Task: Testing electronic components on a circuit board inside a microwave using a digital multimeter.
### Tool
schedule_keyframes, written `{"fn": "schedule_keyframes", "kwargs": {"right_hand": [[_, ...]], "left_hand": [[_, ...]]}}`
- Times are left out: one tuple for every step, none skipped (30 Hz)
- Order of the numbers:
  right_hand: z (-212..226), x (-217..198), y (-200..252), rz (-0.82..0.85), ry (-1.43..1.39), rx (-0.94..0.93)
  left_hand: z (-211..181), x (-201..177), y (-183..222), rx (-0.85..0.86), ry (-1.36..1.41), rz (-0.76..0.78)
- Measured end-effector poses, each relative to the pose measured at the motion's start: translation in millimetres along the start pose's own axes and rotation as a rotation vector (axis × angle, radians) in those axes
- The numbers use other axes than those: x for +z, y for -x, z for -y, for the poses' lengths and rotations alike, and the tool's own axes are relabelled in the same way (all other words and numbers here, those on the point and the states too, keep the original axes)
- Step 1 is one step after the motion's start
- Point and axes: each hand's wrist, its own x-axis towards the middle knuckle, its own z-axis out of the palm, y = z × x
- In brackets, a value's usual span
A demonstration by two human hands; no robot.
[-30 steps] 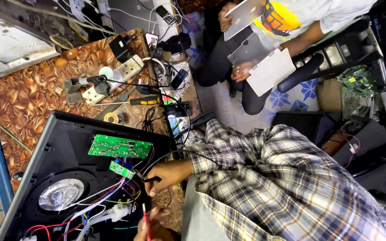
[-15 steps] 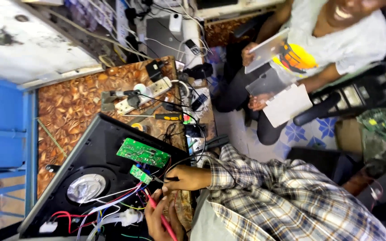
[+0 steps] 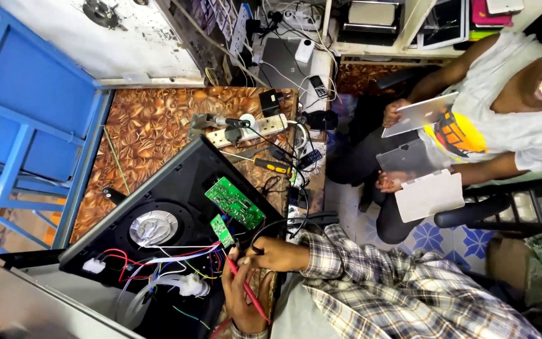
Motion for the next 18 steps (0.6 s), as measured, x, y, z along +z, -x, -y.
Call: {"fn": "schedule_keyframes", "kwargs": {"right_hand": [[-3,2,-1,0.031,0.012,-0.029],[2,-1,-1,0.032,0.015,-0.028],[6,0,-2,0.044,-0.027,-0.010],[9,0,-2,0.055,-0.068,0.009],[3,-1,-4,0.047,-0.074,0.009],[-3,-2,-6,0.059,-0.072,0.043],[-8,-4,-7,0.064,-0.069,0.075],[-5,-6,-6,0.050,-0.073,0.074],[-3,-6,-5,0.087,-0.126,0.049],[-2,-7,-4,0.125,-0.179,0.023],[-2,-9,-5,0.100,-0.191,0.016],[-2,-11,-7,0.111,-0.205,0.011],[-1,-13,-7,0.117,-0.222,0.005],[-2,-11,-7,0.087,-0.237,-0.003],[-3,-12,-6,0.121,-0.279,0.005],[-4,-13,-6,0.156,-0.321,0.012],[-8,-13,-6,0.135,-0.328,0.008],[-12,-13,-7,0.158,-0.330,-0.036]], "left_hand": [[2,-2,2,-0.016,-0.045,0.019],[1,1,1,-0.016,-0.044,0.016],[2,0,0,0.001,-0.042,0.013],[3,-1,-1,0.018,-0.040,0.010],[4,-2,0,0.017,-0.038,0.020],[5,-2,2,-0.001,-0.014,0.007],[6,0,1,-0.015,0.015,-0.003],[-3,0,-1,-0.011,0.022,0.010],[-10,-3,-4,-0.063,0.007,-0.005],[-17,-4,-7,-0.115,-0.008,-0.021],[-13,-6,-6,-0.109,-0.002,0.006],[-9,-8,-5,-0.096,-0.078,0.007],[-6,-9,-6,-0.081,-0.151,0.012],[-8,-13,-6,-0.071,-0.145,0.044],[-9,-15,-8,-0.064,-0.156,0.054],[-9,-17,-9,-0.056,-0.167,0.065],[-7,-17,-6,-0.050,-0.158,0.085],[-4,-18,-3,-0.066,-0.183,0.092]]}}
